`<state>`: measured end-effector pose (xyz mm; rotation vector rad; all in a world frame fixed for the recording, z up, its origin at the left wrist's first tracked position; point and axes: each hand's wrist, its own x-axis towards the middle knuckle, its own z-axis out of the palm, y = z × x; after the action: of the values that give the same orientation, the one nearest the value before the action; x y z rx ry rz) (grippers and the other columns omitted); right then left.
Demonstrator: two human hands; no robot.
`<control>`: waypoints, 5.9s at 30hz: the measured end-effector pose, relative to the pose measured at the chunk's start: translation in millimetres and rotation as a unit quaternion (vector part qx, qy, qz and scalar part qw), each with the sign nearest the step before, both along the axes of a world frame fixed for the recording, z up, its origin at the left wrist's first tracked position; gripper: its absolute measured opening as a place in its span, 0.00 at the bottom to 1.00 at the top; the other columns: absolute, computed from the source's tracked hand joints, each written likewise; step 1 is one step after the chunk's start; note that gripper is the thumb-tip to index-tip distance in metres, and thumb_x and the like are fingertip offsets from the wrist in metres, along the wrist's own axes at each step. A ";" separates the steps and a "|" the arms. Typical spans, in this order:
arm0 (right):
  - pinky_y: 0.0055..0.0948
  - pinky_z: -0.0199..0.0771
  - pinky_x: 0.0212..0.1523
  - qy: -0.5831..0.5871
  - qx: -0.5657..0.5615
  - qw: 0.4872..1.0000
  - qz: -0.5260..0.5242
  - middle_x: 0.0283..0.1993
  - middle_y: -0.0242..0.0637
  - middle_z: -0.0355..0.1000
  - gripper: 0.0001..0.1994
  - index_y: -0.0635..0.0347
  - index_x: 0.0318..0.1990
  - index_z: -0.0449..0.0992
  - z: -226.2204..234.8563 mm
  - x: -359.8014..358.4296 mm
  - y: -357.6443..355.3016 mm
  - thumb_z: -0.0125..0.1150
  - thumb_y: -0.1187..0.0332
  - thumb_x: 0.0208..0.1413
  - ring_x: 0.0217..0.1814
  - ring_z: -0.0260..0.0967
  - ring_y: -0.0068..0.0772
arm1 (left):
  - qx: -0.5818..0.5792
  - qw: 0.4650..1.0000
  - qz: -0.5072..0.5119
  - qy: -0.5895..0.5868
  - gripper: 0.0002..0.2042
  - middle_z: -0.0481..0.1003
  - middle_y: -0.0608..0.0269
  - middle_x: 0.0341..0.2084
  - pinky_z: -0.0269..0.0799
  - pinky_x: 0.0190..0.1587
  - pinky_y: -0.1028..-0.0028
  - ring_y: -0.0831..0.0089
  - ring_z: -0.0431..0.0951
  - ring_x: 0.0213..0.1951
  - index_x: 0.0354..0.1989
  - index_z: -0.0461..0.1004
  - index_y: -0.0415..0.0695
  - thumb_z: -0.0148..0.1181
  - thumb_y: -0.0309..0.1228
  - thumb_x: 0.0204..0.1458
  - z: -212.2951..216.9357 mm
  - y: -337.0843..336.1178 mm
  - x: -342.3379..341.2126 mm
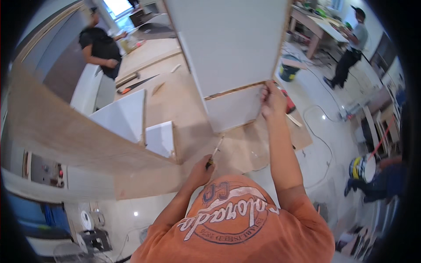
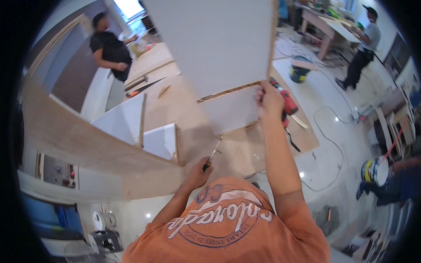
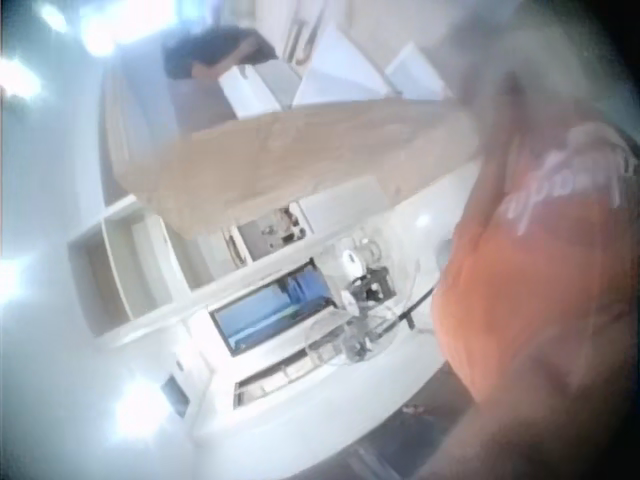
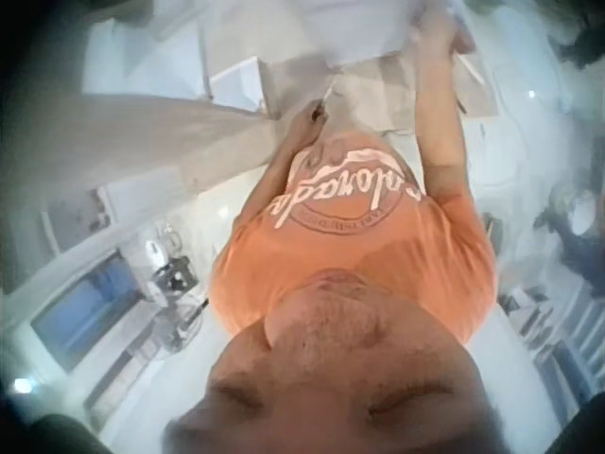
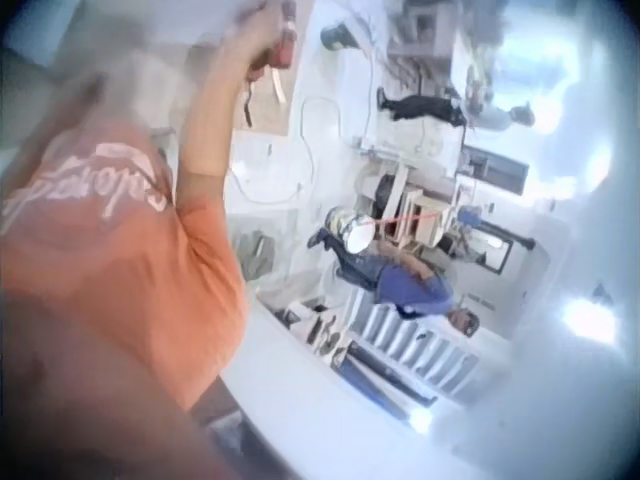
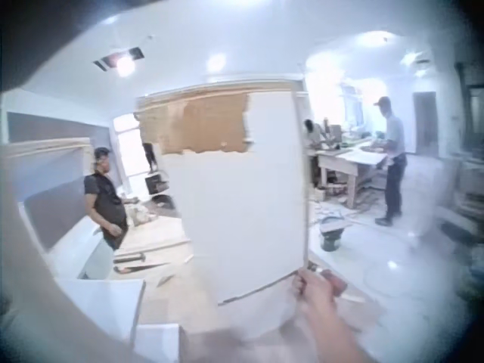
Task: The person assembles a white cabinet using a cordless drill and a screwdriver. They align wooden panels, drive screws into pre-drilled holes, and fit a shelf into the cabinet frame. The person also positions a wooden back panel and adjusts the cabinet's orientation on the workbench.
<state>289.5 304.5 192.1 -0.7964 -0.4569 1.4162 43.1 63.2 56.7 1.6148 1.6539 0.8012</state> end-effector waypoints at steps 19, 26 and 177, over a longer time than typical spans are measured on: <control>0.22 0.63 0.24 -0.276 -0.021 0.961 0.027 0.24 0.28 0.70 0.08 0.60 0.31 0.76 -58.0 40.4 -38.6 0.65 0.66 0.59 0.22 0.64 0.18 | -0.024 0.998 0.037 0.055 0.20 0.77 0.39 0.39 0.74 0.46 0.60 0.46 0.79 0.42 0.58 0.68 0.36 0.57 0.29 0.58 -19.7 2.0 -20.9; 0.23 0.64 0.21 -0.211 -0.223 0.946 0.101 0.30 0.33 0.74 0.11 0.67 0.46 0.76 -194.2 42.6 -64.7 0.62 0.73 0.57 0.24 0.67 0.22 | -0.045 0.982 0.137 0.125 0.20 0.75 0.38 0.45 0.71 0.52 0.55 0.43 0.76 0.48 0.57 0.68 0.33 0.54 0.26 0.56 -72.8 -15.1 -41.7; 0.47 0.67 0.61 -0.776 0.125 0.567 0.246 0.63 0.52 0.67 0.26 0.61 0.59 0.72 -200.0 102.1 -144.9 0.65 0.58 0.55 0.63 0.65 0.56 | 0.097 0.973 0.202 0.054 0.09 0.78 0.47 0.33 0.74 0.43 0.60 0.48 0.78 0.36 0.39 0.78 0.36 0.61 0.29 0.56 -46.2 32.2 -12.8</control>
<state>391.7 159.6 -8.0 -1.6264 -2.3383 0.6472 30.3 95.5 10.4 1.4886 2.0758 1.1246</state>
